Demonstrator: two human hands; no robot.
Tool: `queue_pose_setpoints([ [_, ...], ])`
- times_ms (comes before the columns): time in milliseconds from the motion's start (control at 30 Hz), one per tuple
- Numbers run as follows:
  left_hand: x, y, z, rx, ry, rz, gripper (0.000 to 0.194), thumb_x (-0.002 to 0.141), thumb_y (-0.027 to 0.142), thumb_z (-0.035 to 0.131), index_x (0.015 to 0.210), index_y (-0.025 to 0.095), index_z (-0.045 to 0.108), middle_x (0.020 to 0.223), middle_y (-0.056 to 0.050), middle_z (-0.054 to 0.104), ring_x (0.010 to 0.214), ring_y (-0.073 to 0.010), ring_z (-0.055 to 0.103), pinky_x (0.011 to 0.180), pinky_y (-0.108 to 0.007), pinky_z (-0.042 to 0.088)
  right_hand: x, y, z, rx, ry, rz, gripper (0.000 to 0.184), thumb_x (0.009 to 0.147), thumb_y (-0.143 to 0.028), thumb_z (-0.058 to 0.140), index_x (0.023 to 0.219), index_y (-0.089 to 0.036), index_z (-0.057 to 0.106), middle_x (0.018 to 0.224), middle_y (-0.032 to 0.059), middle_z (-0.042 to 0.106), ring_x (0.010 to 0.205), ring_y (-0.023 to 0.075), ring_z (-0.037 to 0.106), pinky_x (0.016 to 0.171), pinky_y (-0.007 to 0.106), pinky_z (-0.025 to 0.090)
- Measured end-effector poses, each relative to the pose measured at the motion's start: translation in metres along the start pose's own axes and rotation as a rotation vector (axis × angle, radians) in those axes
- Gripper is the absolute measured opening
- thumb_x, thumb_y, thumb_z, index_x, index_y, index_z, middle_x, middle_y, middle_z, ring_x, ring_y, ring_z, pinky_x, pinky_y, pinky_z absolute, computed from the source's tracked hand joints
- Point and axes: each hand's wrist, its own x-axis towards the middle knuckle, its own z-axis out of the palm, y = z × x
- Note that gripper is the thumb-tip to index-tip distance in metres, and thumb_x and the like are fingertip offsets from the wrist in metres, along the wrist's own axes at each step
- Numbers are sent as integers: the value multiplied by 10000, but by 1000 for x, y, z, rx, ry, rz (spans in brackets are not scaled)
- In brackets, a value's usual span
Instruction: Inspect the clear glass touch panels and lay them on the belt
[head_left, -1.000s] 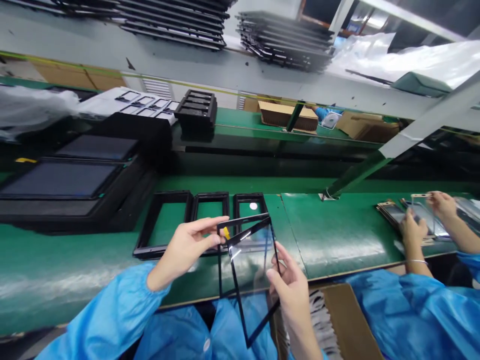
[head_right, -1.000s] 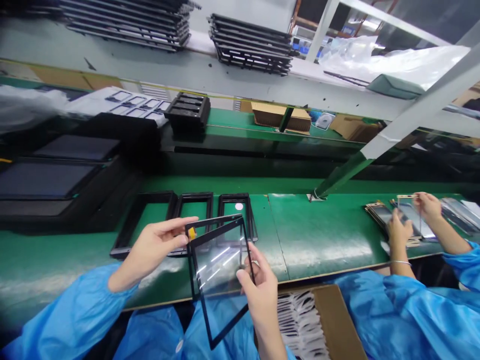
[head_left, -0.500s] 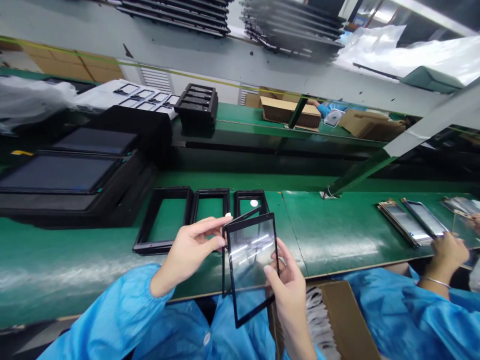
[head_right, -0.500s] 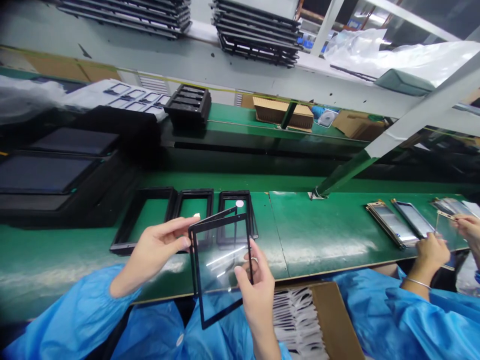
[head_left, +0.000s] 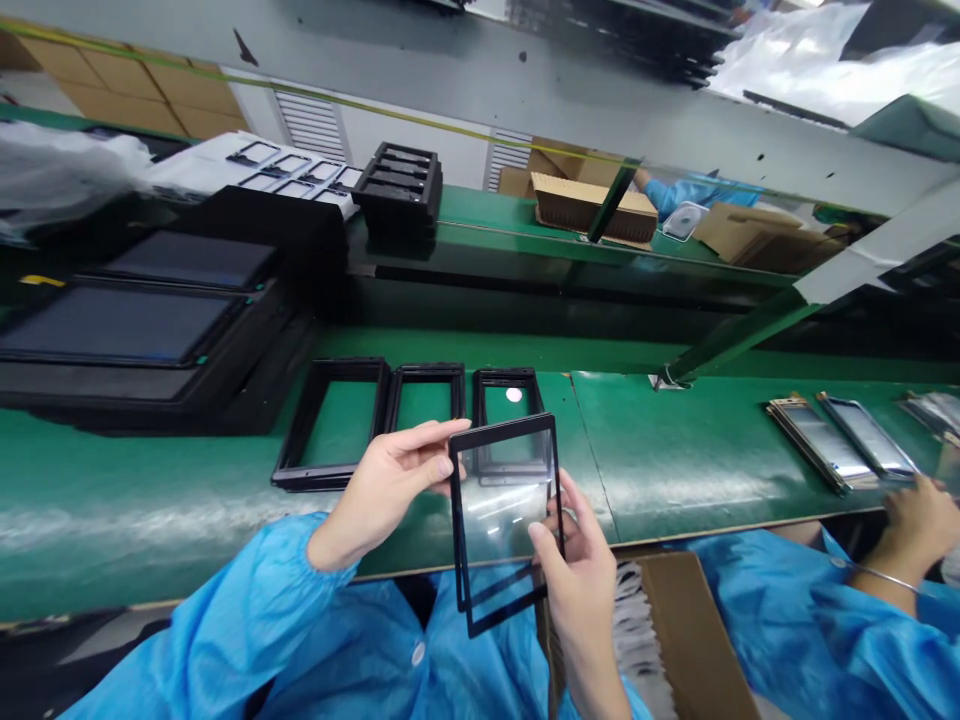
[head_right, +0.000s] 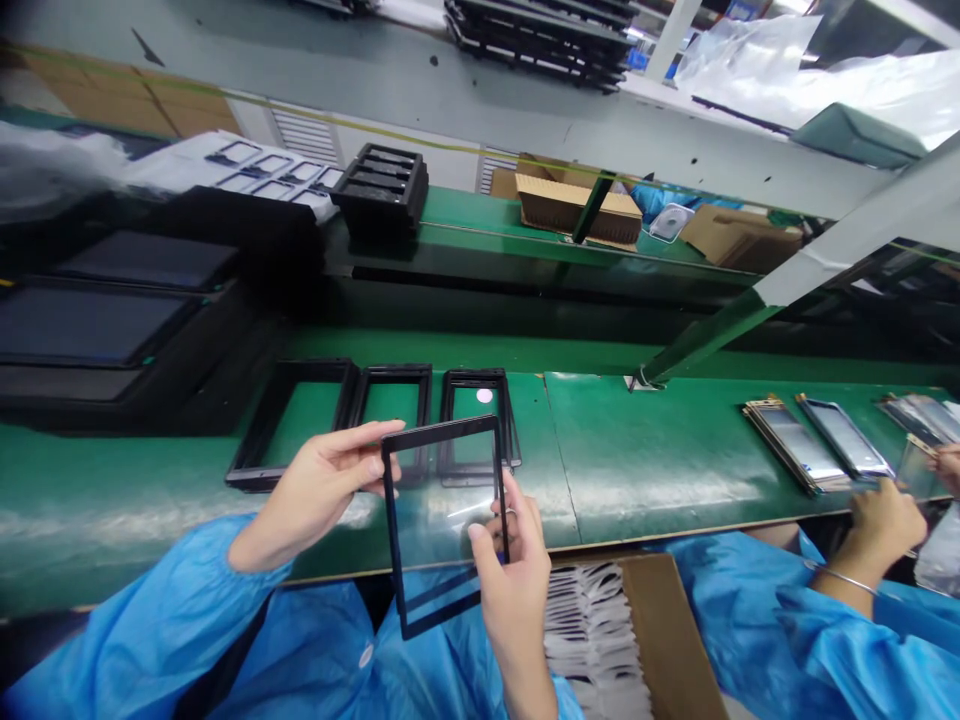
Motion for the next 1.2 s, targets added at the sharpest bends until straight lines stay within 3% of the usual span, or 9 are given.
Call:
queue_pose_setpoints([
  [200, 1, -1, -1, 14, -4, -3, 459, 803, 370, 912, 1244, 270, 829, 842, -47, 766, 765, -173, 749, 672, -253, 666, -1, -1, 0, -7, -14, 16, 644, 893, -374, 811, 1502, -278, 626, 1161, 73, 693, 909, 184, 663, 741, 272, 588],
  [467, 2, -1, -1, 35, 16, -51, 626, 781, 435, 916, 1347, 211, 772, 957, -127, 840, 932, -285, 807, 666, -282, 676, -1, 2, 3, -20, -1, 29, 659, 883, -380, 818, 1506, -289, 623, 1140, 57, 663, 846, 156, 614, 727, 262, 564],
  [667, 2, -3, 0, 4, 20, -62, 660, 758, 447, 937, 1349, 204, 769, 965, -131, 848, 882, -272, 819, 633, -259, 674, -3, 5, 4, -33, 10, 25, 649, 904, -385, 804, 1518, -310, 608, 1089, 37, 623, 841, 155, 611, 764, 286, 571],
  [800, 2, -4, 1, 2, 18, -63, 620, 793, 424, 918, 1356, 216, 764, 1026, -137, 850, 986, -288, 820, 648, -239, 672, -4, 8, 4, -93, 9, -3, 643, 927, -402, 768, 1536, -298, 589, 1098, 53, 622, 846, 177, 627, 783, 332, 593],
  [900, 1, 1, 3, 62, 40, -44, 556, 807, 416, 901, 1310, 206, 791, 985, -132, 852, 995, -308, 823, 645, -255, 676, -3, 7, 2, -289, 60, -165, 590, 931, -395, 754, 1500, -305, 629, 1272, 100, 610, 1070, 251, 651, 958, 431, 580],
  [967, -2, 7, 5, 126, 50, -35, 515, 797, 410, 901, 1257, 193, 818, 914, -125, 851, 920, -307, 834, 644, -275, 679, 3, 1, 0, -389, 115, -297, 578, 931, -380, 749, 1493, -305, 635, 1455, 125, 551, 1323, 319, 575, 1140, 525, 478],
  [1033, -5, 12, 7, 188, 44, -29, 480, 770, 395, 909, 1199, 191, 843, 850, -116, 846, 851, -307, 837, 626, -282, 675, 12, -12, -3, -308, 98, -322, 581, 962, -370, 709, 1528, -304, 594, 1551, 126, 542, 1424, 331, 538, 1200, 555, 431],
  [1100, -10, 16, 8, 234, 22, -26, 448, 748, 376, 913, 1161, 208, 859, 815, -105, 842, 805, -302, 836, 614, -284, 673, 22, -27, -5, -125, -7, -223, 537, 1002, -377, 654, 1528, -291, 588, 1415, 120, 698, 1283, 300, 681, 1108, 510, 540],
  [1200, -16, 17, 8, 272, -11, -14, 415, 749, 361, 903, 1145, 245, 867, 805, -94, 842, 757, -284, 831, 624, -289, 680, 33, -44, -5, 14, -116, -82, 388, 973, -401, 696, 1322, -238, 738, 876, 58, 839, 840, 254, 814, 843, 409, 658],
])
